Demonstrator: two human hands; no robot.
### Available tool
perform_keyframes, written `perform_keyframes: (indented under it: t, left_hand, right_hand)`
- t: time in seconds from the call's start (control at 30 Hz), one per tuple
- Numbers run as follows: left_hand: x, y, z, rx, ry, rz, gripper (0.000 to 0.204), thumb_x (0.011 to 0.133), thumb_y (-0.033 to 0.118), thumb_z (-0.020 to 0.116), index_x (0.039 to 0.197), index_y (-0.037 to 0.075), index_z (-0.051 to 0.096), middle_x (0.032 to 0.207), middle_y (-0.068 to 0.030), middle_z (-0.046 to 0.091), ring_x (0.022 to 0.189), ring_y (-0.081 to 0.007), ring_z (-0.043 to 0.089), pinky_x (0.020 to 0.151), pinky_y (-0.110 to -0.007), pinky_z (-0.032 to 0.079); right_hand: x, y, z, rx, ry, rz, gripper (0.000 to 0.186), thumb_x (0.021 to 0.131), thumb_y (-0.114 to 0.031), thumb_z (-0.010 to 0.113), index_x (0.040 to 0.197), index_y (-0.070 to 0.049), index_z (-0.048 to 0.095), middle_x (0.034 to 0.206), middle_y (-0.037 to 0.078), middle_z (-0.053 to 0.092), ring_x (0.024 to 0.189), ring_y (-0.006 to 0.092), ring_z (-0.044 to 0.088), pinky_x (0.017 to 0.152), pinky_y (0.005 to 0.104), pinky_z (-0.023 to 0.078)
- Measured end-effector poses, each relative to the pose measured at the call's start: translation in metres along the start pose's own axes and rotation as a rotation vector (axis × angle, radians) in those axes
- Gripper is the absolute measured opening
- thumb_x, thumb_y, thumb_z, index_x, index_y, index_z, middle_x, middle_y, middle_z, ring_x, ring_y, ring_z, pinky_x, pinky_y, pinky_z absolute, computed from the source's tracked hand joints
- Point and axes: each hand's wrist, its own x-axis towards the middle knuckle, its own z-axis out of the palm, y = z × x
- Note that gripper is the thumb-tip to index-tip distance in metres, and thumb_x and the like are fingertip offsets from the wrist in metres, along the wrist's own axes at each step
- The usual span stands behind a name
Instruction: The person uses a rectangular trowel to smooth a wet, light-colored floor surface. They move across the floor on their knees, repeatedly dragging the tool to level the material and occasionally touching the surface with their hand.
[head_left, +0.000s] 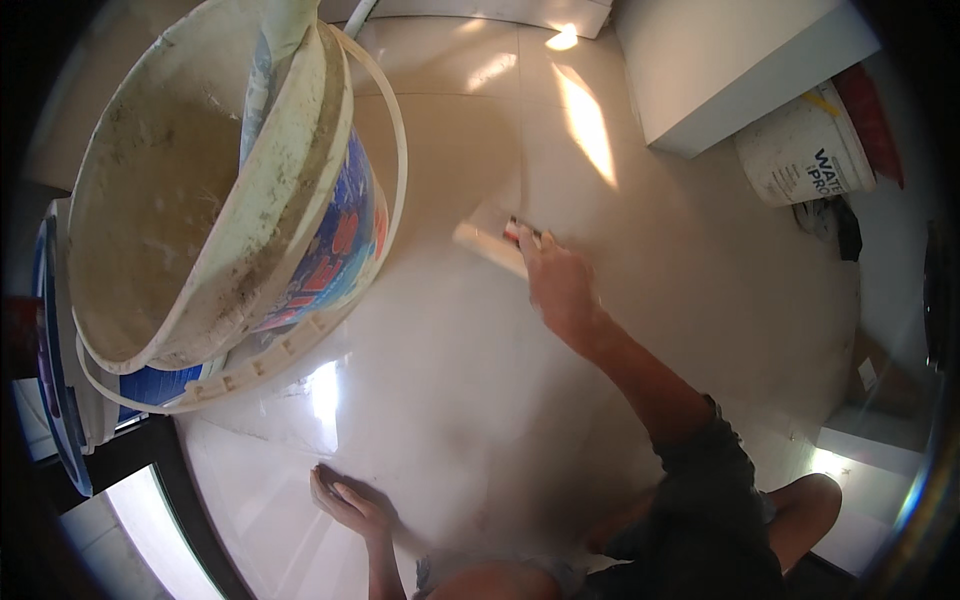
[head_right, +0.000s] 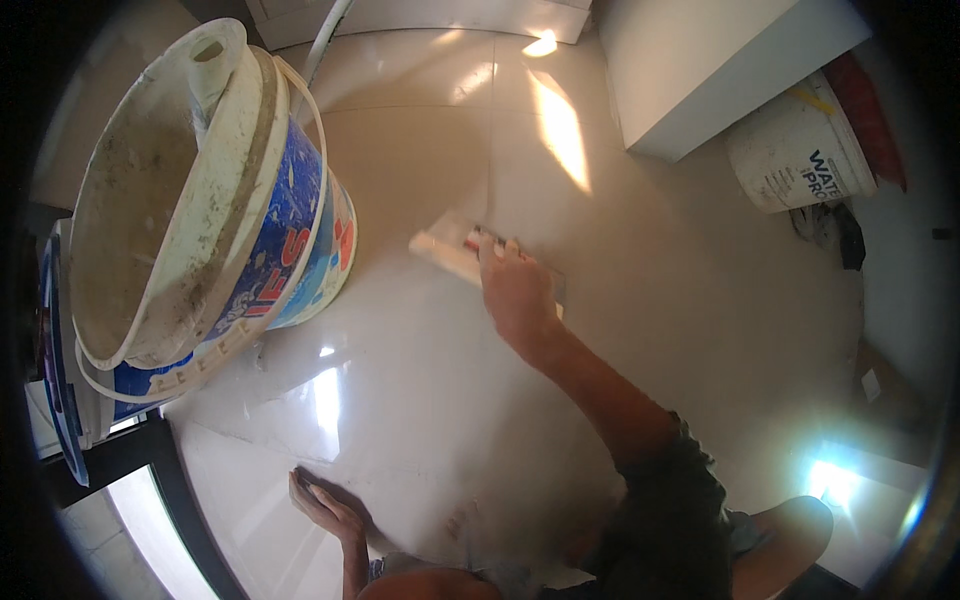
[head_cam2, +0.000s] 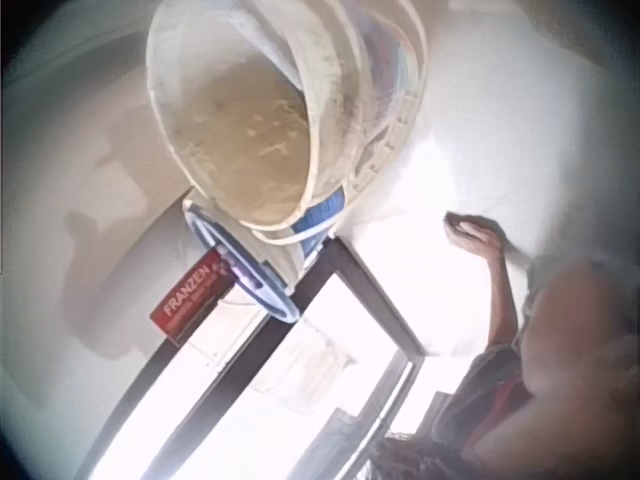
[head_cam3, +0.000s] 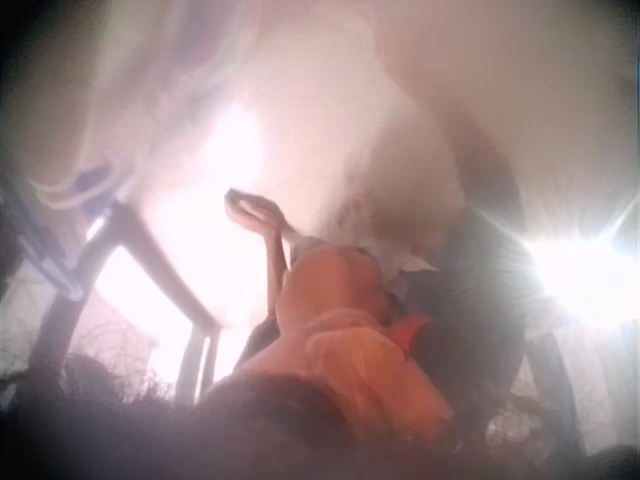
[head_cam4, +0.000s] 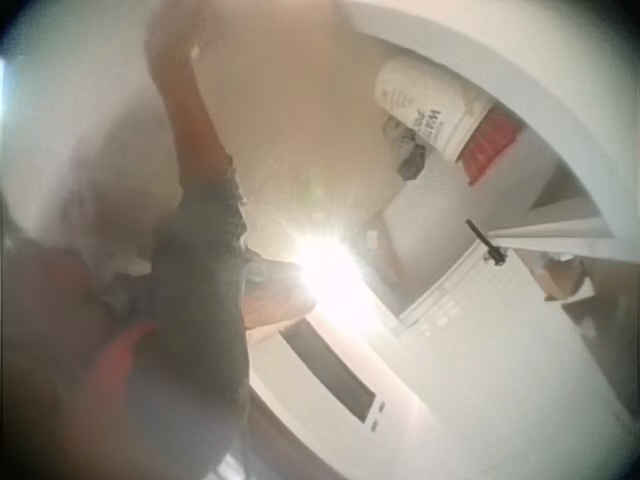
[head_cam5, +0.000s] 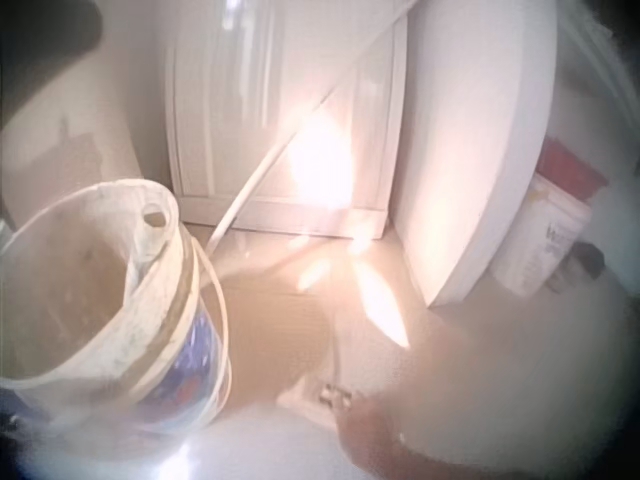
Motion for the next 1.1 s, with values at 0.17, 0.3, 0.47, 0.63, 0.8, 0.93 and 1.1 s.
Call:
perform_keyframes:
  t: [0.17, 0.3, 0.47, 0.63, 0.8, 0.93, 1.1]
  left_hand:
    - [-0.001, 0.008, -0.010, 0.028, -0.004, 0.003, 0.055, 0.118, 0.027, 0.039, 0.157, -0.011, 0.040, 0.157, -0.0302, 0.045, 0.147, -0.0439, 0.046, 0.123, -0.052, 0.039]
    - [-0.001, -0.002, -0.002, 0.020, 0.023, 0.006, 0.052, 0.118, 0.024, 0.039, 0.158, -0.010, 0.041, 0.156, -0.0295, 0.048, 0.146, -0.0439, 0.046, 0.123, -0.052, 0.038]
    - [0.002, 0.014, -0.006, 0.025, -0.013, 0.014, 0.052, 0.117, 0.023, 0.040, 0.158, -0.009, 0.041, 0.156, -0.0290, 0.048, 0.146, -0.0436, 0.047, 0.121, -0.051, 0.038]
    - [-0.003, 0.001, -0.008, 0.068, 0.017, 0.004, 0.052, 0.117, 0.023, 0.041, 0.158, -0.009, 0.041, 0.156, -0.0292, 0.048, 0.145, -0.0436, 0.047, 0.122, -0.052, 0.038]
    - [-0.002, 0.011, -0.010, 0.079, -0.017, 0.016, 0.054, 0.117, 0.024, 0.042, 0.159, -0.009, 0.039, 0.157, -0.0294, 0.046, 0.146, -0.0448, 0.046, 0.122, -0.053, 0.037]
    - [0.001, 0.017, -0.010, 0.098, -0.016, 0.021, 0.054, 0.117, 0.024, 0.041, 0.160, -0.010, 0.039, 0.157, -0.0304, 0.044, 0.146, -0.0452, 0.045, 0.122, -0.054, 0.036]
    - [0.002, 0.017, -0.004, 0.071, -0.017, 0.018, 0.055, 0.117, 0.025, 0.040, 0.160, -0.010, 0.038, 0.156, -0.0320, 0.044, 0.146, -0.0461, 0.043, 0.122, -0.055, 0.035]
  right_hand:
    - [0.053, 0.027, -0.042, 0.065, -0.390, 0.128, 0.032, 0.106, -0.021, 0.060, 0.136, -0.015, 0.070, 0.111, 0.014, 0.077, 0.097, 0.0329, 0.080, 0.077, 0.0468, 0.066]
    - [0.000, 0.016, 0.021, -0.070, 0.135, -0.119, 0.030, 0.103, -0.023, 0.065, 0.131, -0.013, 0.072, 0.096, 0.016, 0.079, 0.085, 0.0325, 0.081, 0.074, 0.0461, 0.066]
    - [0.097, 0.073, -0.012, 0.007, -0.221, 0.110, 0.017, 0.099, -0.021, 0.066, 0.107, -0.008, 0.074, 0.089, 0.014, 0.076, 0.092, 0.0329, 0.080, 0.074, 0.0461, 0.066]
    - [0.094, 0.067, 0.011, -0.100, -0.016, -0.046, 0.017, 0.098, -0.021, 0.065, 0.102, -0.008, 0.076, 0.091, 0.016, 0.079, 0.084, 0.0329, 0.081, 0.073, 0.0462, 0.066]
    - [0.131, 0.094, -0.003, -0.044, -0.144, 0.015, 0.022, 0.099, -0.016, 0.063, 0.113, -0.008, 0.078, 0.097, 0.015, 0.081, 0.093, 0.0345, 0.080, 0.081, 0.0471, 0.065]
    - [0.126, 0.112, 0.003, 0.030, -0.073, -0.073, 0.026, 0.098, -0.015, 0.064, 0.120, -0.009, 0.077, 0.098, 0.016, 0.080, 0.095, 0.0345, 0.080, 0.083, 0.0488, 0.064]
    - [0.129, 0.134, 0.029, -0.073, -0.174, -0.074, 0.045, 0.096, -0.012, 0.065, 0.140, -0.023, 0.069, 0.103, 0.015, 0.080, 0.093, 0.0363, 0.079, 0.081, 0.0487, 0.064]
